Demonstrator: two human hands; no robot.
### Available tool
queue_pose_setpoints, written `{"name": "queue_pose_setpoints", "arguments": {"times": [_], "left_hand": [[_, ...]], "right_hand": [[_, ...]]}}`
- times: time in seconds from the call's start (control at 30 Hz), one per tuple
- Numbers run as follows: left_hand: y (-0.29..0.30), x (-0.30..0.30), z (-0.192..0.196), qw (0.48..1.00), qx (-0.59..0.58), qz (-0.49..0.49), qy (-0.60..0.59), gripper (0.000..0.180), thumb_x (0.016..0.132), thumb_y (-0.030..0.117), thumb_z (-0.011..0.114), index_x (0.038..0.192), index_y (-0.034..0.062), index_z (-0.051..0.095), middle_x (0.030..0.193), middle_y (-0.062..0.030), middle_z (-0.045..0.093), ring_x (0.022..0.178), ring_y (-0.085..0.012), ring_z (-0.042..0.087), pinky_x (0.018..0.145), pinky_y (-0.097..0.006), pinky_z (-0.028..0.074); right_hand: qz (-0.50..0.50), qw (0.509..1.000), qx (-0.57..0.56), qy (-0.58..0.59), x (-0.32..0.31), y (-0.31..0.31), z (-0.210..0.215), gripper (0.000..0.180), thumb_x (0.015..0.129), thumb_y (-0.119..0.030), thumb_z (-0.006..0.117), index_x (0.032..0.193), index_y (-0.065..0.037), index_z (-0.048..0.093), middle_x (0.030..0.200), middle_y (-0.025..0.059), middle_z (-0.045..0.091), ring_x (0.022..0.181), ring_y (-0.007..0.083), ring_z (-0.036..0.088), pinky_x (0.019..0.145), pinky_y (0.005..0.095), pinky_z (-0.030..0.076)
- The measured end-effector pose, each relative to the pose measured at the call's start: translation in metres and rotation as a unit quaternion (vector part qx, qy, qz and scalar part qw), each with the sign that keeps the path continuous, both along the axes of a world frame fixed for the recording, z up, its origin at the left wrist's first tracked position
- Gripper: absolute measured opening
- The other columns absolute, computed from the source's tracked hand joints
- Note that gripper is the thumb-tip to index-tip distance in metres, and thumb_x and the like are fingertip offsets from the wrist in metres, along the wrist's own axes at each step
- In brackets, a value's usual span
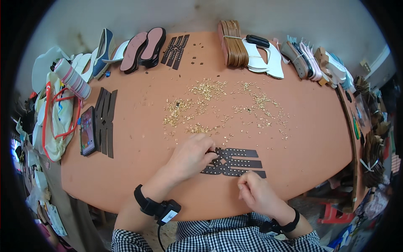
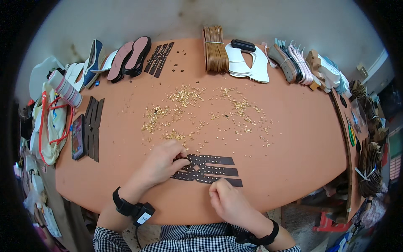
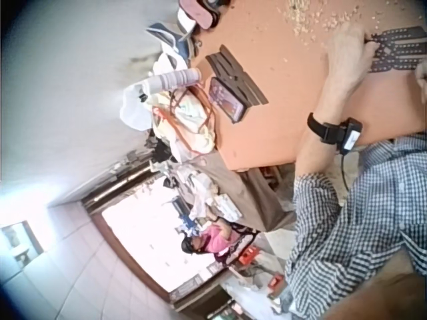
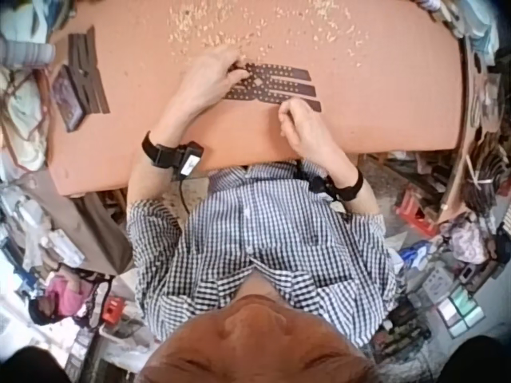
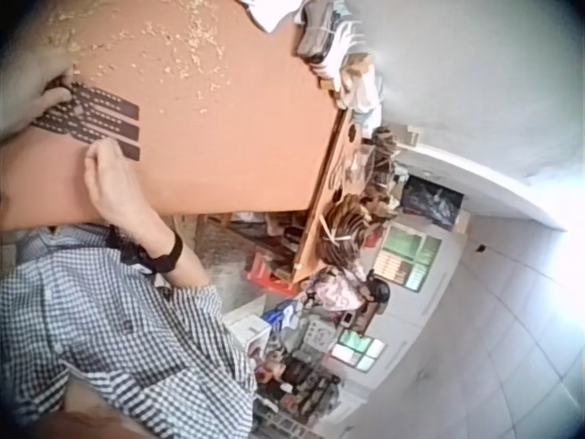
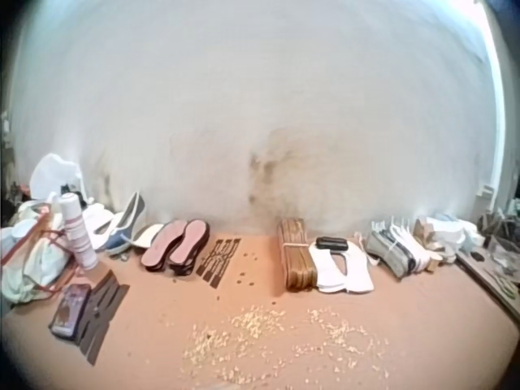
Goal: Applying small gold studs to brown shoe straps manually.
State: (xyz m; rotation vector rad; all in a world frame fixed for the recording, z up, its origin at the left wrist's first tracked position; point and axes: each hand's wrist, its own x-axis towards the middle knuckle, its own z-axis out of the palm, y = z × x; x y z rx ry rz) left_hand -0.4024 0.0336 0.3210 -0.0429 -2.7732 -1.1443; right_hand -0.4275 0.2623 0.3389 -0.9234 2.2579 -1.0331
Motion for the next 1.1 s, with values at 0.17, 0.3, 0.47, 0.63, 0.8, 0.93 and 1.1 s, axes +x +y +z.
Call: {"name": "queue_pose_setpoints", "arguments": {"times": [0.17,0.3,0.47,0.63,0.8,0.93,1.1], "left_hand": [[-0.01,0.009,0.016,0.998,-0.061,0.024,-0.015,0.023,0.068,0.014,0.066,0.084,0.0031,0.055,0.078,-0.0118,0.054,0.074,-0.0275,0.055,0.065,-0.035,0.044],[-0.021,0.017,0.03,0.979,-0.123,0.046,-0.155,0.022,0.068,0.013,0.064,0.086,0.0028,0.056,0.082,-0.0129,0.056,0.077,-0.0294,0.056,0.068,-0.037,0.045],[-0.016,0.016,0.016,0.99,-0.082,0.0,-0.118,0.02,0.066,0.009,0.064,0.084,0.0017,0.058,0.079,-0.0128,0.058,0.075,-0.0296,0.057,0.067,-0.036,0.046],[-0.013,0.015,0.009,0.995,-0.049,0.003,-0.089,0.02,0.065,0.008,0.064,0.083,0.0014,0.058,0.076,-0.0126,0.058,0.072,-0.0278,0.057,0.064,-0.035,0.047],[-0.017,0.014,0.011,0.997,-0.007,-0.005,-0.079,0.018,0.067,0.009,0.062,0.082,0.0018,0.057,0.076,-0.0117,0.057,0.071,-0.0263,0.057,0.063,-0.035,0.046],[-0.019,0.017,0.007,0.997,-0.021,0.005,-0.079,0.017,0.068,0.01,0.06,0.083,0.0024,0.056,0.077,-0.0111,0.057,0.071,-0.0268,0.057,0.062,-0.036,0.045],[-0.018,0.016,0.012,0.997,-0.01,-0.002,-0.081,0.017,0.068,0.009,0.059,0.083,0.0032,0.056,0.079,-0.0107,0.057,0.073,-0.0277,0.057,0.063,-0.036,0.045]], "right_hand": [[-0.12,0.991,-0.031,-0.05,-0.026,0.011,-0.013,0.008,0.08,-0.005,0.052,0.084,-0.002,0.046,0.076,0.0154,0.052,0.067,0.0323,0.055,0.058,0.0381,0.045],[-0.113,0.99,-0.041,0.076,-0.037,0.017,-0.02,0.008,0.079,-0.004,0.052,0.084,-0.002,0.047,0.075,0.0159,0.053,0.066,0.0322,0.055,0.058,0.0377,0.045],[-0.081,0.991,0.004,0.11,-0.035,0.011,-0.006,0.009,0.078,-0.003,0.053,0.084,-0.002,0.046,0.077,0.016,0.052,0.068,0.0325,0.055,0.057,0.0383,0.044],[0.017,0.98,-0.006,0.199,-0.028,-0.014,-0.001,0.011,0.077,-0.002,0.054,0.084,-0.001,0.045,0.077,0.0151,0.051,0.066,0.0331,0.054,0.056,0.0385,0.044],[0.066,0.974,0.056,0.211,-0.022,-0.025,-0.006,0.011,0.078,-0.005,0.054,0.083,-0.002,0.046,0.076,0.014,0.051,0.065,0.0317,0.055,0.055,0.0385,0.044],[0.086,0.964,0.099,0.232,-0.02,-0.032,-0.006,0.011,0.078,-0.006,0.054,0.083,-0.002,0.046,0.075,0.0129,0.05,0.062,0.031,0.055,0.054,0.0387,0.045],[0.102,0.954,0.119,0.255,-0.017,-0.036,-0.01,0.011,0.077,-0.006,0.054,0.083,-0.003,0.046,0.075,0.0126,0.05,0.06,0.0312,0.055,0.051,0.0382,0.044]]}}
